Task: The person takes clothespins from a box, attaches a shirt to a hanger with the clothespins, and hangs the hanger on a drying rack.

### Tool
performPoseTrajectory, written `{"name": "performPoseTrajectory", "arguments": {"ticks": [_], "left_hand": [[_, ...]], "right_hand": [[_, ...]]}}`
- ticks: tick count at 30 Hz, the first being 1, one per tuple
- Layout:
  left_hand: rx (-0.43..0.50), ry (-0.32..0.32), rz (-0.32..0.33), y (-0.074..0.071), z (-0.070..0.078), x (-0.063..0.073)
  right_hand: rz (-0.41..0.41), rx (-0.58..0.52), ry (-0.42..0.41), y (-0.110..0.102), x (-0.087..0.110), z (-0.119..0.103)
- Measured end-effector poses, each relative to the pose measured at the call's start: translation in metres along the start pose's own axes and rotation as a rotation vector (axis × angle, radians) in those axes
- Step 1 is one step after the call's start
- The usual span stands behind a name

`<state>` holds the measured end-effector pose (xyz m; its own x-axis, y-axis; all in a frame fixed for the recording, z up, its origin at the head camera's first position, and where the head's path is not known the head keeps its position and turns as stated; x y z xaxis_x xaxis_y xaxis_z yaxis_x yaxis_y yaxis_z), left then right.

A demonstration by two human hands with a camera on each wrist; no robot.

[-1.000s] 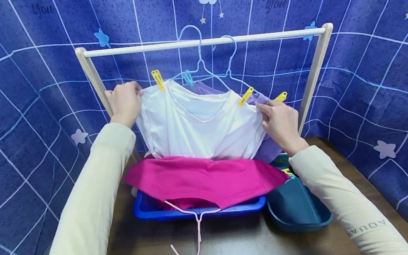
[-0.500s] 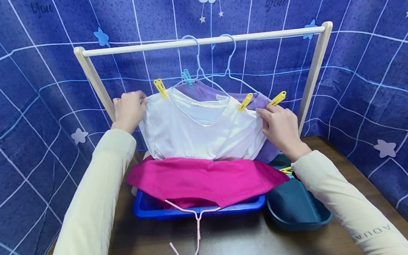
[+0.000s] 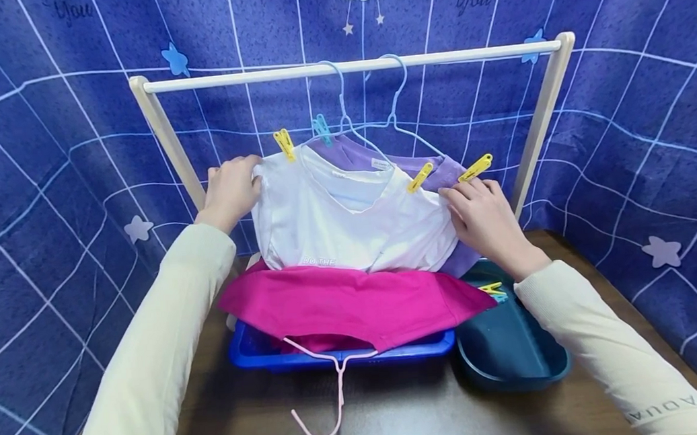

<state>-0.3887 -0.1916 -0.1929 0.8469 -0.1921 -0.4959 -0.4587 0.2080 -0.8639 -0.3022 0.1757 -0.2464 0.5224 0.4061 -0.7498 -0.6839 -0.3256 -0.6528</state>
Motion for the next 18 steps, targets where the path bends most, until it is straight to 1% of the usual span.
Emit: {"name": "performPoseTrajectory", "arguments": {"ticks": [3,7,11,18], "left_hand": [[-0.016,0.042,0.016,0.003,0.003,0.006],[-0.032,0.096,0.038,0.008,0.007,0.019],[-0.033,0.145,0.057,0.015,0.009,0.035],[-0.034,0.230,0.059,0.028,0.014,0.068]], "right_hand": [[0.000,-0.011,-0.012,-0.002,0.004,0.001],[0.015,-0.019,-0.016,-0.006,0.012,0.005],[0.039,-0.016,-0.029,-0.010,0.023,0.010],[0.087,-0.003,-0.038,-0.013,0.042,0.019]]}}
Point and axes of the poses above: each hand's wrist, its own x-axis away from the middle knuckle, its own y-axis out of the palm, z = x × y, the point moved 4 cm from there along -x, towards the middle knuckle, and after that the axes turned 1 degree about y, right-handed, at the moved point
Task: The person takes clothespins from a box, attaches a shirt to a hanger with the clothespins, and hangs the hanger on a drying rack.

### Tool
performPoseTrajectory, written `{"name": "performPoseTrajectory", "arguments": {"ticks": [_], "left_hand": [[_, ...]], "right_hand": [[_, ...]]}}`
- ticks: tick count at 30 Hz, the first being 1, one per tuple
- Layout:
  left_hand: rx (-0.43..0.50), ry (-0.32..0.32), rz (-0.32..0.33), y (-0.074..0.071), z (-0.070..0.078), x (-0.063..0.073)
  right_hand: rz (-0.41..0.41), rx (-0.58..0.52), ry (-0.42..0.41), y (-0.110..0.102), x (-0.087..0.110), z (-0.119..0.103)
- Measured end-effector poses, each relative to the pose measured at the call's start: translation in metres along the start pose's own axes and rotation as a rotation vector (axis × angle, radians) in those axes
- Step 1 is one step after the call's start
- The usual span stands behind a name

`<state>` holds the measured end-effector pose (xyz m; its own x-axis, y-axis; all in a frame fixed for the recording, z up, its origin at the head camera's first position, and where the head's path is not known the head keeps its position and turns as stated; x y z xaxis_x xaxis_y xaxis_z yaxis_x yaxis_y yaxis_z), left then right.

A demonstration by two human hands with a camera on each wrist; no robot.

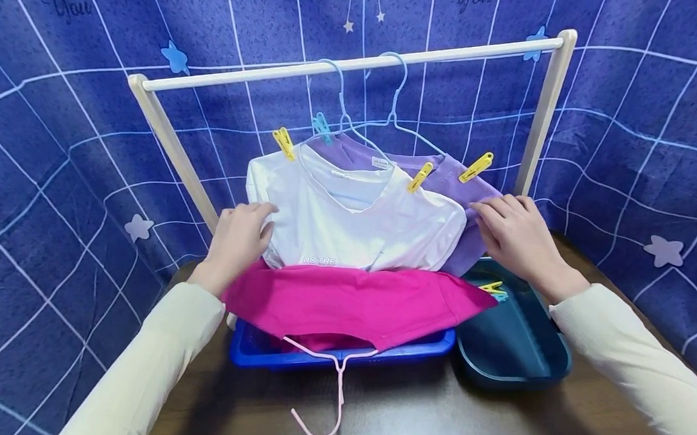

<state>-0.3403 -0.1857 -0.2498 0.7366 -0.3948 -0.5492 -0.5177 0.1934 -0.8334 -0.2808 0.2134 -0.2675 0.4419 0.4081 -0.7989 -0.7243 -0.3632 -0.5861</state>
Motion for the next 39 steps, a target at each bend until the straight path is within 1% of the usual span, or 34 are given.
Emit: {"name": "performPoseTrajectory", "arguments": {"ticks": [4,10,17,23,26,30,35,39], "left_hand": [[0.015,0.029,-0.003,0.004,0.006,0.018],[0.036,0.065,0.011,0.007,0.010,0.045],[0.042,0.056,-0.026,0.013,0.010,0.075],[0.028,0.073,-0.048,0.016,0.014,0.098],[0.016,0.070,-0.054,0.016,0.017,0.107],[0.015,0.072,-0.045,0.013,0.022,0.118],[0.021,0.106,-0.028,0.014,0.028,0.128],[0.027,0.114,-0.042,0.018,0.031,0.134]], "right_hand": [[-0.003,0.012,0.015,-0.001,0.012,0.004],[-0.049,0.023,0.022,0.002,0.034,0.009],[-0.124,0.026,0.004,0.013,0.063,0.015],[-0.187,0.025,-0.007,0.023,0.083,0.020],[-0.227,0.015,-0.019,0.029,0.092,0.024],[-0.296,0.008,-0.011,0.036,0.102,0.028],[-0.376,0.012,0.003,0.044,0.111,0.032],[-0.443,0.019,0.002,0.051,0.116,0.033]]}}
Point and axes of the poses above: each hand's wrist, its own x-axis away from the middle knuckle, its own y-axis out of the palm, z = x × y, the point moved 4 cm from there along -x, towards the middle knuckle, and after that the axes turned 1 degree about y, right-handed, at the moved point
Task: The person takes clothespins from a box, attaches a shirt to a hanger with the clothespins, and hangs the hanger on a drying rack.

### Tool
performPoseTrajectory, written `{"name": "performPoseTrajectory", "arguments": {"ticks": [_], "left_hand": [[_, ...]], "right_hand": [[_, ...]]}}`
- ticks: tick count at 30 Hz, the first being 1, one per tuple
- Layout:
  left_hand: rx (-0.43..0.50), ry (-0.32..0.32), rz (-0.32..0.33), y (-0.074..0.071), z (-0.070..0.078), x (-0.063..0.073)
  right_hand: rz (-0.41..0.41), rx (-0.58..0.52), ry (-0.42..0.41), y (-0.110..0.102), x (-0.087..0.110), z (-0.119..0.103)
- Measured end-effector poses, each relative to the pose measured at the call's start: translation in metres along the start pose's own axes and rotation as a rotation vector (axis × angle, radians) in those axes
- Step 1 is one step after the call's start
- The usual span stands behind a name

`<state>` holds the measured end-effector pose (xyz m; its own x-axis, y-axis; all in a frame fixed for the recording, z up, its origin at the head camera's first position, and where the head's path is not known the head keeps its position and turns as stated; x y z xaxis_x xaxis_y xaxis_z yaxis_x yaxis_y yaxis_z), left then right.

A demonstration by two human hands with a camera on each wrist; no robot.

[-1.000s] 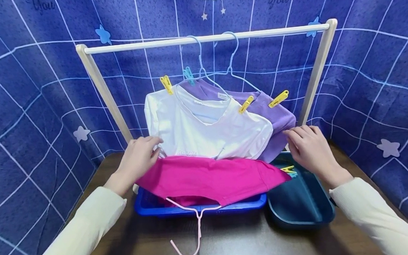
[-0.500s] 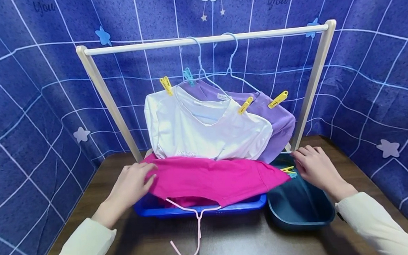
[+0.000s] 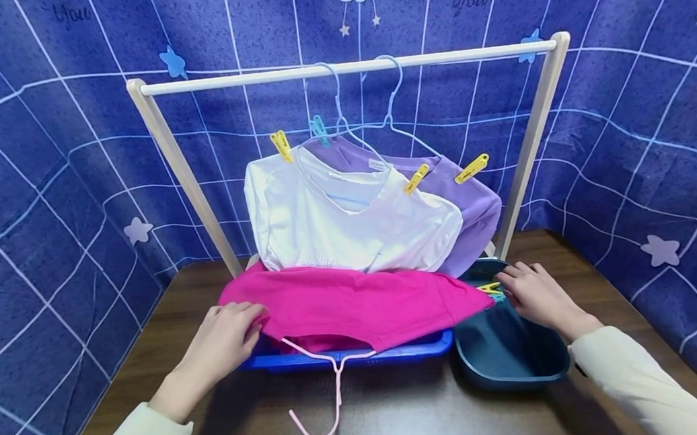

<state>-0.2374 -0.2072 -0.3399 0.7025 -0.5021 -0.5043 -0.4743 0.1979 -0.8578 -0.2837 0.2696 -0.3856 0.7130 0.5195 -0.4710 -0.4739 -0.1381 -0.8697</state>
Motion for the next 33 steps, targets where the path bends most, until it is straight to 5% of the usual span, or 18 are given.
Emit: {"name": "performPoseTrajectory", "arguments": {"ticks": [8,19,33], "left_hand": [[-0.027,-0.037,-0.032,0.008,0.002,0.009],[-0.041,-0.081,-0.004,0.013,0.001,0.011],[-0.002,-0.048,0.096,0.012,-0.001,0.014]], "right_hand": [[-0.125,-0.014,0.000,0.016,0.002,0.002],[-0.155,-0.013,-0.028,0.029,0.003,0.003],[-0.190,0.003,-0.053,0.040,0.003,0.002]]}}
Point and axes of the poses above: each hand's wrist, its own x-axis away from the middle knuckle, its own y-axis out of the palm, z = x × y, the point moved 4 cm from there along -x, towards the middle knuckle, and after that the axes turned 1 degree about y, right-handed, at the moved point
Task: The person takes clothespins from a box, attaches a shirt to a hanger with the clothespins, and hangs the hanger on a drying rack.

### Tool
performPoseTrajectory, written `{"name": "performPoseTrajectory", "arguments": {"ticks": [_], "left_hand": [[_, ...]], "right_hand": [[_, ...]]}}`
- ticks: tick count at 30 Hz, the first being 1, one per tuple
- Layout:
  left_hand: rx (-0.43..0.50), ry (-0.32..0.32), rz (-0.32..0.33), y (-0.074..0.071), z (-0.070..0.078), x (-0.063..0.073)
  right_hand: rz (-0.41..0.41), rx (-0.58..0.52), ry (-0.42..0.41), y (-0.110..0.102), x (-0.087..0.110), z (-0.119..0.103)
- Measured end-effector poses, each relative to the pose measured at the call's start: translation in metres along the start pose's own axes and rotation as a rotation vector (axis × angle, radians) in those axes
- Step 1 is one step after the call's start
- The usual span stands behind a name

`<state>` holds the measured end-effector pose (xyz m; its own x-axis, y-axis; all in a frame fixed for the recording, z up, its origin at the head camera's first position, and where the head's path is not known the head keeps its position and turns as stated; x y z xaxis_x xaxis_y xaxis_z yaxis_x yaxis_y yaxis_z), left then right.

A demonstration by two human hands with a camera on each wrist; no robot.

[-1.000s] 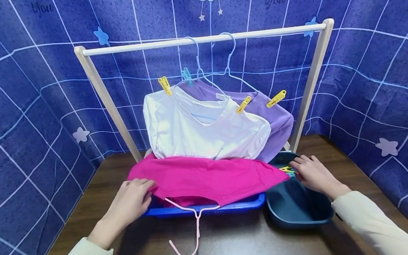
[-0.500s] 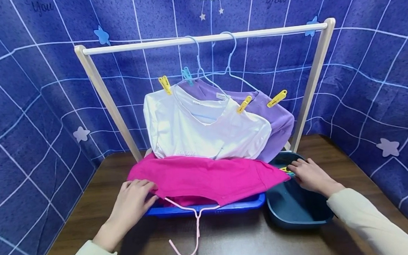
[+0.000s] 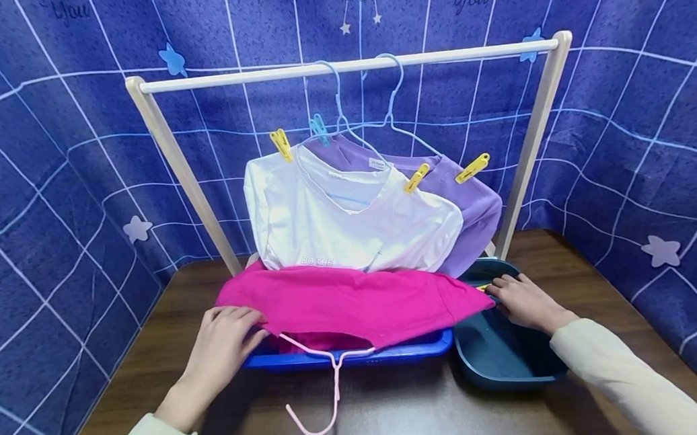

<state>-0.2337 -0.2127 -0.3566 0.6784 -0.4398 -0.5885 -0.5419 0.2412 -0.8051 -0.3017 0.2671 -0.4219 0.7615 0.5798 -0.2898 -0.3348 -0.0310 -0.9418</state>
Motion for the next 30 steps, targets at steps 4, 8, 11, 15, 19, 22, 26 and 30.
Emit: {"name": "performPoseTrajectory", "arguments": {"ticks": [4,8,11,15,19,22,26,30], "left_hand": [[0.012,0.008,0.030,-0.002,-0.001,-0.001],[0.026,0.011,0.057,-0.004,-0.002,-0.003],[0.035,0.009,0.075,-0.006,-0.002,-0.004],[0.049,0.007,0.103,-0.009,-0.003,-0.006],[0.063,0.005,0.136,-0.012,-0.004,-0.008],[0.071,0.002,0.159,-0.014,-0.005,-0.010],[0.087,-0.009,0.185,-0.016,-0.007,-0.013],[0.110,-0.030,0.200,-0.016,-0.010,-0.016]], "right_hand": [[-0.014,-0.004,0.003,0.003,0.000,0.002],[-0.020,-0.009,0.010,0.005,0.001,0.004],[-0.019,-0.010,0.009,0.007,0.001,0.005],[-0.024,-0.006,0.003,0.008,0.001,0.005],[-0.044,-0.001,-0.001,0.008,0.002,0.005],[-0.058,-0.008,0.002,0.008,0.002,0.005],[-0.069,-0.028,0.014,0.008,0.003,0.005],[-0.059,-0.036,0.016,0.009,0.005,0.005]]}}
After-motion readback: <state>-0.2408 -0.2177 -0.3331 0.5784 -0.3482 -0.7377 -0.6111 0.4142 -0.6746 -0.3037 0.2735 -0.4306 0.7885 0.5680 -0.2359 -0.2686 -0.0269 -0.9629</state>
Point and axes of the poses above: each hand's wrist, its own x-axis away from the middle knuckle, its own y-axis out of the palm, z = x × y, the point moved 4 cm from there along -x, towards the middle knuckle, and after that the axes turned 1 degree about y, right-handed, at the moved point
